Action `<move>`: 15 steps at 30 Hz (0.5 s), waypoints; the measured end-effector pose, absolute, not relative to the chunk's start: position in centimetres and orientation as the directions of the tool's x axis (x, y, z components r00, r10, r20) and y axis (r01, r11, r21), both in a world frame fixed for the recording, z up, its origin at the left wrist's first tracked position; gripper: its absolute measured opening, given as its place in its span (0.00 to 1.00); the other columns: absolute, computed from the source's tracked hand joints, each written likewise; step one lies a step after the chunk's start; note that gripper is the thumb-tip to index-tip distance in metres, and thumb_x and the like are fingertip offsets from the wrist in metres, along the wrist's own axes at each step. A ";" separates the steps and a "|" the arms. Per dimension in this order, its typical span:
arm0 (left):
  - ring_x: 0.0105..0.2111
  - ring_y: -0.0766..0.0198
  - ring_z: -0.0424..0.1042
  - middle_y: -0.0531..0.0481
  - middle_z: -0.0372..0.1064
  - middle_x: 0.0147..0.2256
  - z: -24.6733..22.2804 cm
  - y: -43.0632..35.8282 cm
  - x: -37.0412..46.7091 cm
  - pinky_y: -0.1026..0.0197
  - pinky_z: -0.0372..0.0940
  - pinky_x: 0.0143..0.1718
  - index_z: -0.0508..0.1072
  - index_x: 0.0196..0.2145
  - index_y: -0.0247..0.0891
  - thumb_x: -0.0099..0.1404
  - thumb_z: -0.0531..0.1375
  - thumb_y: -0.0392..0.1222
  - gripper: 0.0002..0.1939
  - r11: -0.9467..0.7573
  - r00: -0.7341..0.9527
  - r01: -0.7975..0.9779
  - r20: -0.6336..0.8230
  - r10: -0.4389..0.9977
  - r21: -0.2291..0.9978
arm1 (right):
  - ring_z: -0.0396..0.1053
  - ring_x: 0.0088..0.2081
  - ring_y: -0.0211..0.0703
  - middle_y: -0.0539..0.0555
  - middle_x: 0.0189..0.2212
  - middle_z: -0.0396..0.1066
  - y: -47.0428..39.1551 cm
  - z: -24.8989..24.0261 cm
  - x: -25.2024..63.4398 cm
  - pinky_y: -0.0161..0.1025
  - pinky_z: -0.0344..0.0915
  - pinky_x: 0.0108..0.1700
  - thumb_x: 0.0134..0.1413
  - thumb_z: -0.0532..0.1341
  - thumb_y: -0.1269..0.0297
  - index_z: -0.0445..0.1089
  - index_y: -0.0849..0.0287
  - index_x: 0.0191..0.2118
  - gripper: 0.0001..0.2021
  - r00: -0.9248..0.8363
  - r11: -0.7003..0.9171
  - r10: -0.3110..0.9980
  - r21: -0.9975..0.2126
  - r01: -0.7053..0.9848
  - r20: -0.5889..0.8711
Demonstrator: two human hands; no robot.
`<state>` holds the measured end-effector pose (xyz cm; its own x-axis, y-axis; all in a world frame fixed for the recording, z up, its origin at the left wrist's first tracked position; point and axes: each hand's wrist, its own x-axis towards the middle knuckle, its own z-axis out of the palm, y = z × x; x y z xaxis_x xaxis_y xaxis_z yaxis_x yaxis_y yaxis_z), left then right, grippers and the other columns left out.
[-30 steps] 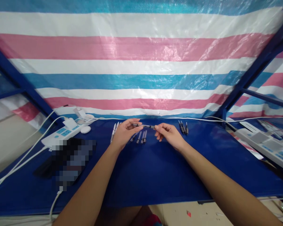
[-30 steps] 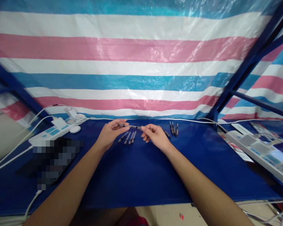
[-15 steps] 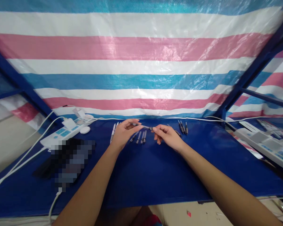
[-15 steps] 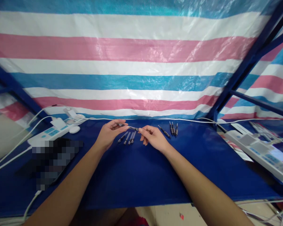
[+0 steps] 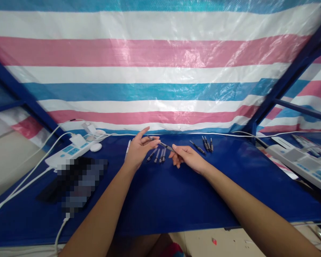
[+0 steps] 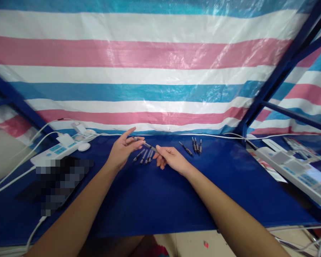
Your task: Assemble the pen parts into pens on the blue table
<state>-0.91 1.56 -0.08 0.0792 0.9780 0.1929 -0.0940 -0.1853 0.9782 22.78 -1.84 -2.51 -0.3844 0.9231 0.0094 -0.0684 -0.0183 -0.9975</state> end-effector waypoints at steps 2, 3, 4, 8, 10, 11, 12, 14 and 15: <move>0.45 0.54 0.82 0.39 0.82 0.52 -0.5 2.2 -1.4 0.56 0.74 0.40 0.62 0.73 0.42 0.64 0.72 0.55 0.45 -0.204 0.021 -0.074 0.206 0.978 0.976 | 0.71 0.23 0.39 0.53 0.25 0.76 -1.9 -2.5 22.8 0.37 0.68 0.29 0.66 0.61 0.32 0.79 0.59 0.39 0.30 -0.394 -0.042 0.919 -0.996 -0.075 -0.009; 0.43 0.56 0.81 0.38 0.81 0.54 -0.8 2.6 -1.9 0.58 0.73 0.37 0.64 0.71 0.42 0.67 0.69 0.58 0.41 -0.225 -0.014 -0.054 0.224 0.974 0.973 | 0.71 0.23 0.39 0.53 0.26 0.77 -1.8 -2.4 22.8 0.37 0.68 0.29 0.66 0.61 0.32 0.79 0.59 0.40 0.31 -0.392 -0.049 0.920 -0.996 -0.081 -0.013; 0.41 0.57 0.80 0.37 0.80 0.55 -1.1 3.0 -2.4 0.59 0.72 0.36 0.67 0.69 0.41 0.68 0.67 0.59 0.38 -0.237 -0.049 -0.021 0.235 0.971 0.971 | 0.71 0.23 0.39 0.53 0.26 0.77 -1.8 -2.3 22.8 0.38 0.69 0.29 0.66 0.61 0.32 0.79 0.59 0.40 0.31 -0.386 -0.052 0.922 -0.995 -0.085 -0.015; 0.35 0.55 0.81 0.39 0.83 0.50 -2.2 4.2 -4.5 0.54 0.73 0.42 0.78 0.61 0.40 0.67 0.68 0.56 0.30 -0.216 -0.106 0.337 0.265 0.958 0.916 | 0.71 0.23 0.39 0.53 0.25 0.76 -1.8 -2.2 23.0 0.38 0.70 0.30 0.66 0.61 0.31 0.79 0.59 0.39 0.31 -0.375 -0.052 0.927 -0.995 -0.082 -0.017; 0.36 0.53 0.81 0.41 0.82 0.51 -2.4 4.3 -5.0 0.51 0.73 0.47 0.80 0.59 0.42 0.66 0.68 0.51 0.25 -0.248 -0.074 0.515 0.331 0.941 0.820 | 0.71 0.23 0.39 0.53 0.25 0.76 -1.8 -2.1 23.0 0.38 0.70 0.29 0.65 0.61 0.31 0.79 0.59 0.39 0.31 -0.379 -0.053 0.925 -0.996 -0.070 -0.023; 0.36 0.53 0.81 0.41 0.80 0.53 -2.4 4.2 -5.0 0.49 0.73 0.50 0.81 0.58 0.43 0.66 0.68 0.48 0.24 -0.275 -0.040 0.585 0.365 0.930 0.763 | 0.71 0.23 0.39 0.54 0.25 0.77 -1.9 -2.1 22.9 0.38 0.70 0.29 0.65 0.61 0.31 0.79 0.59 0.39 0.31 -0.383 -0.053 0.924 -0.996 -0.065 -0.025; 0.37 0.52 0.80 0.41 0.79 0.55 -2.5 4.1 -4.9 0.48 0.72 0.52 0.82 0.58 0.43 0.65 0.69 0.45 0.23 -0.302 0.001 0.641 0.393 0.920 0.706 | 0.71 0.23 0.39 0.54 0.25 0.77 -1.9 -2.1 22.9 0.38 0.70 0.30 0.65 0.61 0.30 0.79 0.59 0.39 0.31 -0.386 -0.053 0.922 -0.997 -0.059 -0.026; 0.40 0.50 0.79 0.40 0.75 0.58 -2.6 3.9 -4.6 0.46 0.70 0.56 0.81 0.58 0.43 0.63 0.69 0.41 0.25 -0.351 0.082 0.710 0.423 0.902 0.611 | 0.71 0.23 0.39 0.54 0.25 0.77 -1.9 -2.1 22.9 0.38 0.71 0.30 0.65 0.60 0.30 0.79 0.59 0.38 0.32 -0.392 -0.049 0.920 -0.997 -0.051 -0.026; 0.41 0.49 0.79 0.39 0.74 0.59 -2.7 3.8 -4.4 0.45 0.70 0.57 0.81 0.59 0.43 0.62 0.69 0.39 0.26 -0.366 0.111 0.728 0.427 0.898 0.580 | 0.71 0.23 0.39 0.54 0.25 0.77 -2.0 -2.1 22.9 0.38 0.71 0.30 0.65 0.60 0.30 0.79 0.59 0.38 0.32 -0.392 -0.047 0.920 -0.998 -0.048 -0.024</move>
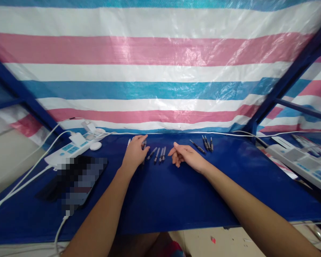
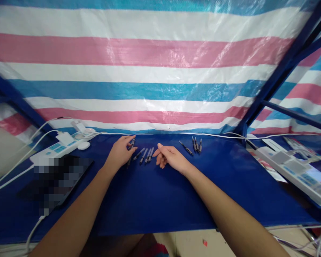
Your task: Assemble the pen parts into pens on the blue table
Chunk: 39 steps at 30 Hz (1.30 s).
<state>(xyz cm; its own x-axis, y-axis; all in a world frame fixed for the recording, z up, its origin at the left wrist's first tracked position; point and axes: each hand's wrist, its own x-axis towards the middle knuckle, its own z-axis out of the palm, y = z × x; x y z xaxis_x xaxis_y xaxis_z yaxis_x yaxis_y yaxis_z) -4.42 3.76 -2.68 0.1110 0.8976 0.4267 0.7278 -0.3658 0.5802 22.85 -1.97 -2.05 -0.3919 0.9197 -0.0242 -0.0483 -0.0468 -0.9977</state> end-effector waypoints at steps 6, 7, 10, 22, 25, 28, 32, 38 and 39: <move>0.52 0.44 0.76 0.42 0.75 0.57 -3.2 3.6 -4.9 0.45 0.68 0.59 0.84 0.53 0.47 0.64 0.68 0.36 0.20 -0.357 0.128 0.787 0.432 0.893 0.503 | 0.71 0.23 0.39 0.54 0.25 0.77 -1.9 -2.2 22.8 0.37 0.70 0.29 0.65 0.60 0.29 0.79 0.59 0.38 0.32 -0.394 -0.035 0.919 -0.998 -0.043 -0.016; 0.52 0.43 0.76 0.43 0.75 0.57 -3.2 3.6 -5.1 0.45 0.68 0.59 0.84 0.52 0.47 0.64 0.68 0.36 0.18 -0.353 0.121 0.794 0.441 0.889 0.495 | 0.71 0.23 0.39 0.54 0.25 0.77 -1.9 -2.3 22.8 0.37 0.71 0.29 0.65 0.60 0.29 0.79 0.59 0.38 0.32 -0.394 -0.035 0.919 -0.999 -0.042 -0.016; 0.54 0.43 0.75 0.42 0.76 0.56 -3.0 3.8 -5.5 0.46 0.67 0.59 0.84 0.50 0.47 0.66 0.67 0.39 0.15 -0.371 0.126 0.796 0.468 0.875 0.479 | 0.71 0.23 0.39 0.54 0.25 0.77 -1.9 -2.3 22.8 0.38 0.71 0.30 0.65 0.60 0.30 0.79 0.59 0.38 0.32 -0.393 -0.035 0.919 -0.999 -0.041 -0.016; 0.46 0.43 0.76 0.46 0.83 0.38 -2.3 3.0 -3.8 0.45 0.66 0.55 0.84 0.47 0.48 0.62 0.68 0.43 0.14 -0.465 0.318 0.740 0.357 0.878 0.486 | 0.72 0.24 0.40 0.54 0.26 0.77 -1.9 -2.3 22.8 0.38 0.72 0.31 0.66 0.59 0.30 0.79 0.59 0.39 0.32 -0.416 -0.027 0.909 -0.999 -0.023 -0.015; 0.47 0.44 0.77 0.46 0.83 0.40 -2.5 2.9 -3.5 0.46 0.66 0.54 0.83 0.47 0.48 0.59 0.68 0.39 0.17 -0.426 0.288 0.757 0.333 0.898 0.496 | 0.72 0.24 0.40 0.54 0.26 0.76 -1.6 -2.7 23.0 0.39 0.71 0.31 0.67 0.59 0.31 0.78 0.59 0.39 0.32 -0.403 -0.002 0.915 -1.000 0.007 -0.004; 0.43 0.45 0.79 0.47 0.83 0.38 -2.4 2.7 -3.0 0.49 0.68 0.48 0.79 0.49 0.45 0.56 0.68 0.39 0.21 -0.318 0.200 0.800 0.273 0.941 0.509 | 0.72 0.25 0.41 0.52 0.27 0.76 -1.1 -2.9 23.7 0.38 0.69 0.30 0.69 0.59 0.35 0.76 0.58 0.39 0.27 -0.351 0.103 0.935 -0.983 0.149 0.044; 0.39 0.49 0.79 0.51 0.83 0.36 -1.7 2.3 -2.4 0.52 0.67 0.41 0.73 0.52 0.43 0.56 0.68 0.40 0.24 -0.167 0.057 0.826 0.215 0.975 0.539 | 0.72 0.28 0.43 0.52 0.28 0.77 -0.4 -2.5 25.5 0.39 0.65 0.34 0.72 0.60 0.45 0.74 0.55 0.34 0.20 -0.188 0.317 0.949 -0.778 0.542 0.255; 0.40 0.54 0.78 0.48 0.82 0.39 -0.7 2.3 -2.2 0.54 0.69 0.44 0.81 0.41 0.42 0.60 0.68 0.45 0.12 -0.229 0.023 0.610 0.272 0.962 0.759 | 0.78 0.42 0.51 0.54 0.40 0.82 0.3 -1.5 29.0 0.41 0.66 0.40 0.70 0.63 0.61 0.76 0.53 0.45 0.05 0.011 0.145 0.942 -0.436 0.888 0.334; 0.40 0.54 0.78 0.48 0.82 0.40 -0.6 2.3 -2.2 0.54 0.70 0.45 0.82 0.42 0.42 0.60 0.68 0.47 0.12 -0.241 0.033 0.513 0.261 0.965 0.824 | 0.78 0.45 0.53 0.56 0.43 0.81 0.3 -1.5 29.5 0.42 0.66 0.42 0.69 0.63 0.62 0.76 0.53 0.46 0.05 0.031 0.100 0.944 -0.373 0.922 0.330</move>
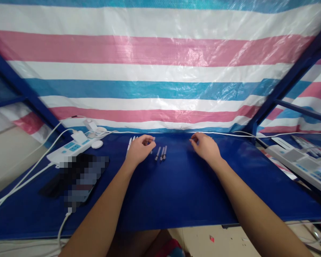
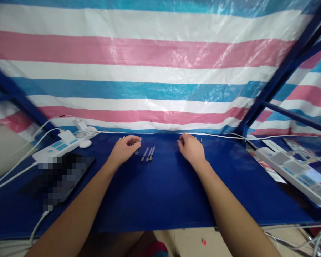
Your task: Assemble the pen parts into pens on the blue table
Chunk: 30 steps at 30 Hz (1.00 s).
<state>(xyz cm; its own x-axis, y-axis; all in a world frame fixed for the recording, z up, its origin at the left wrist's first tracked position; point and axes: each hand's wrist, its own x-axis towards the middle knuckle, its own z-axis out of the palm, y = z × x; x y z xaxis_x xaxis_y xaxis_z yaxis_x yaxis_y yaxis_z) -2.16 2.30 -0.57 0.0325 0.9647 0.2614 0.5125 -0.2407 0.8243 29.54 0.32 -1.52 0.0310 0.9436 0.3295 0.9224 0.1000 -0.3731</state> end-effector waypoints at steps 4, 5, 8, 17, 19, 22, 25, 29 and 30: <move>0.38 0.59 0.78 0.46 0.81 0.43 -0.2 2.3 -1.6 0.56 0.72 0.44 0.83 0.42 0.40 0.61 0.69 0.49 0.15 -0.178 0.069 0.083 0.173 0.983 0.980 | 0.75 0.52 0.62 0.64 0.50 0.78 0.5 -2.1 30.8 0.47 0.69 0.47 0.67 0.65 0.63 0.77 0.56 0.47 0.07 0.061 -0.016 0.970 -0.192 0.981 0.234; 0.39 0.59 0.79 0.46 0.81 0.43 -0.1 2.2 -1.5 0.56 0.72 0.45 0.83 0.42 0.39 0.60 0.70 0.49 0.15 -0.153 0.080 -0.001 0.152 0.985 0.988 | 0.75 0.53 0.63 0.65 0.50 0.78 0.5 -2.3 31.0 0.48 0.69 0.47 0.67 0.65 0.64 0.77 0.57 0.48 0.07 0.064 -0.028 0.976 -0.172 0.985 0.209; 0.40 0.56 0.80 0.47 0.78 0.37 0.2 1.9 -1.2 0.55 0.75 0.44 0.81 0.42 0.38 0.59 0.72 0.48 0.16 -0.076 0.134 -0.166 0.098 0.986 0.983 | 0.75 0.52 0.64 0.64 0.47 0.79 0.8 -2.7 31.2 0.50 0.69 0.48 0.66 0.63 0.70 0.77 0.57 0.47 0.07 0.048 -0.017 0.983 -0.174 0.985 0.175; 0.34 0.60 0.79 0.46 0.81 0.42 -0.4 1.9 -1.6 0.57 0.75 0.37 0.82 0.54 0.42 0.67 0.68 0.51 0.20 -0.199 0.324 0.138 0.146 0.935 0.970 | 0.77 0.40 0.49 0.54 0.39 0.80 0.7 -1.9 28.6 0.46 0.72 0.46 0.62 0.67 0.64 0.74 0.54 0.39 0.02 -0.136 0.361 0.927 -0.728 0.583 0.350; 0.44 0.56 0.81 0.45 0.82 0.47 -0.7 1.9 -1.6 0.53 0.76 0.49 0.82 0.55 0.43 0.69 0.67 0.52 0.20 -0.300 0.376 0.232 0.199 0.905 0.925 | 0.78 0.38 0.48 0.53 0.37 0.80 0.1 -1.8 27.4 0.45 0.73 0.43 0.61 0.69 0.59 0.72 0.53 0.39 0.07 -0.178 0.382 0.924 -0.850 0.363 0.339; 0.53 0.53 0.79 0.46 0.82 0.53 -0.8 1.9 -1.7 0.50 0.72 0.59 0.83 0.55 0.45 0.71 0.66 0.52 0.18 -0.405 0.403 0.333 0.260 0.878 0.852 | 0.78 0.35 0.48 0.52 0.34 0.80 -0.7 -1.8 26.0 0.45 0.74 0.39 0.61 0.70 0.55 0.70 0.52 0.41 0.11 -0.273 0.313 0.926 -0.935 0.168 0.261; 0.55 0.53 0.79 0.48 0.81 0.55 -0.6 1.6 -1.6 0.50 0.70 0.60 0.84 0.54 0.49 0.74 0.63 0.52 0.16 -0.487 0.422 0.437 0.305 0.853 0.757 | 0.77 0.34 0.47 0.52 0.33 0.80 -1.2 -1.9 25.4 0.44 0.73 0.38 0.61 0.71 0.54 0.71 0.52 0.41 0.12 -0.286 0.309 0.923 -0.939 0.150 0.259; 0.55 0.54 0.78 0.49 0.82 0.54 -0.3 1.4 -1.5 0.52 0.71 0.59 0.84 0.53 0.50 0.76 0.60 0.50 0.15 -0.554 0.463 0.471 0.343 0.817 0.686 | 0.75 0.33 0.45 0.51 0.33 0.79 -1.2 -1.9 25.2 0.43 0.71 0.38 0.60 0.71 0.55 0.71 0.52 0.41 0.12 -0.303 0.308 0.919 -0.939 0.152 0.253; 0.54 0.55 0.79 0.49 0.82 0.54 -0.3 1.4 -1.5 0.53 0.71 0.57 0.84 0.53 0.49 0.76 0.60 0.50 0.16 -0.564 0.467 0.473 0.349 0.812 0.677 | 0.75 0.33 0.45 0.51 0.33 0.79 -1.1 -1.9 25.2 0.43 0.71 0.37 0.60 0.71 0.55 0.71 0.53 0.41 0.12 -0.309 0.303 0.919 -0.940 0.156 0.245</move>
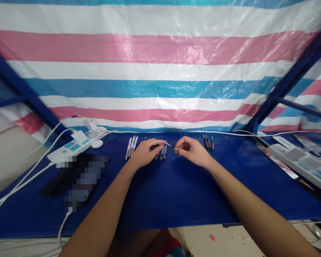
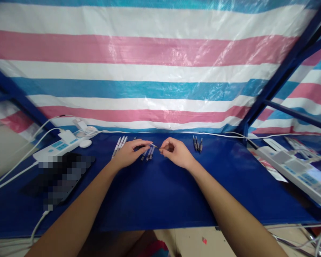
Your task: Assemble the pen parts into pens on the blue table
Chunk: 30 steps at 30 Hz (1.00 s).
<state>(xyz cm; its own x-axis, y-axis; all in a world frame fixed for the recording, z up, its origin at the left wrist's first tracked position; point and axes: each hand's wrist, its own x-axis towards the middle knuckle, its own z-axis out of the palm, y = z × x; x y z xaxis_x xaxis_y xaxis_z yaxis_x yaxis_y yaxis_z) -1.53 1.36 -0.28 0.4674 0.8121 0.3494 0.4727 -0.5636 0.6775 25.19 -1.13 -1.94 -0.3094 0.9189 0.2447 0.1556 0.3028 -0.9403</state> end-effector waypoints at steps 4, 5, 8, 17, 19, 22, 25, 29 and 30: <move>0.50 0.56 0.79 0.47 0.82 0.52 -0.1 1.2 -1.5 0.55 0.72 0.51 0.83 0.55 0.49 0.76 0.59 0.49 0.17 -0.583 0.481 0.486 0.358 0.801 0.652 | 0.74 0.32 0.44 0.51 0.33 0.79 -1.0 -2.1 25.1 0.42 0.70 0.37 0.60 0.71 0.56 0.72 0.53 0.41 0.11 -0.320 0.296 0.918 -0.940 0.168 0.232; 0.49 0.57 0.79 0.47 0.82 0.51 -0.1 1.1 -1.4 0.55 0.72 0.49 0.83 0.55 0.48 0.76 0.60 0.49 0.17 -0.583 0.482 0.487 0.357 0.800 0.650 | 0.74 0.32 0.44 0.51 0.33 0.78 -1.0 -2.2 25.1 0.42 0.69 0.37 0.59 0.71 0.57 0.72 0.54 0.40 0.11 -0.319 0.300 0.918 -0.939 0.171 0.235; 0.48 0.56 0.79 0.47 0.82 0.51 -0.1 1.0 -1.3 0.55 0.72 0.47 0.84 0.54 0.48 0.75 0.60 0.49 0.16 -0.575 0.483 0.485 0.346 0.804 0.659 | 0.74 0.33 0.43 0.51 0.33 0.78 -0.9 -2.2 25.2 0.41 0.69 0.37 0.60 0.71 0.57 0.72 0.54 0.40 0.10 -0.311 0.316 0.917 -0.931 0.181 0.251; 0.51 0.53 0.79 0.46 0.82 0.52 0.1 1.0 -1.5 0.54 0.71 0.51 0.84 0.55 0.50 0.75 0.60 0.51 0.17 -0.538 0.452 0.482 0.330 0.828 0.691 | 0.73 0.32 0.44 0.51 0.32 0.77 -1.1 -1.7 25.1 0.42 0.69 0.36 0.60 0.71 0.54 0.72 0.53 0.39 0.11 -0.292 0.315 0.924 -0.925 0.212 0.248; 0.50 0.54 0.79 0.46 0.82 0.52 0.1 1.0 -1.5 0.55 0.70 0.50 0.84 0.55 0.50 0.75 0.60 0.51 0.17 -0.548 0.463 0.480 0.333 0.821 0.685 | 0.73 0.32 0.44 0.50 0.32 0.77 -1.2 -1.7 25.1 0.42 0.69 0.36 0.60 0.70 0.55 0.72 0.53 0.39 0.10 -0.290 0.320 0.924 -0.922 0.219 0.251; 0.47 0.55 0.78 0.46 0.82 0.50 -0.2 1.1 -1.6 0.56 0.70 0.48 0.84 0.55 0.49 0.76 0.60 0.51 0.17 -0.568 0.485 0.473 0.340 0.806 0.673 | 0.74 0.33 0.45 0.51 0.32 0.77 -1.2 -1.7 25.1 0.42 0.69 0.37 0.60 0.70 0.55 0.72 0.53 0.38 0.10 -0.281 0.343 0.920 -0.909 0.236 0.275; 0.43 0.57 0.78 0.46 0.82 0.48 -0.5 1.3 -1.6 0.57 0.70 0.44 0.84 0.55 0.50 0.76 0.59 0.49 0.17 -0.582 0.504 0.487 0.335 0.796 0.652 | 0.75 0.35 0.45 0.51 0.34 0.78 -1.3 -1.7 25.1 0.42 0.69 0.39 0.60 0.71 0.55 0.74 0.54 0.38 0.10 -0.261 0.384 0.911 -0.885 0.262 0.318; 0.39 0.58 0.79 0.47 0.82 0.44 -0.5 0.9 -1.2 0.56 0.70 0.43 0.84 0.54 0.50 0.74 0.61 0.48 0.16 -0.562 0.528 0.495 0.285 0.800 0.662 | 0.73 0.33 0.44 0.52 0.34 0.79 -1.6 -1.5 24.9 0.41 0.69 0.37 0.58 0.73 0.52 0.75 0.54 0.38 0.13 -0.247 0.391 0.911 -0.882 0.264 0.330; 0.38 0.58 0.79 0.48 0.82 0.43 -0.4 0.6 -1.0 0.56 0.70 0.43 0.85 0.54 0.50 0.74 0.61 0.48 0.16 -0.547 0.529 0.488 0.268 0.805 0.680 | 0.73 0.33 0.44 0.52 0.34 0.79 -1.6 -1.5 24.9 0.41 0.69 0.37 0.58 0.73 0.51 0.75 0.54 0.38 0.14 -0.249 0.385 0.912 -0.887 0.253 0.325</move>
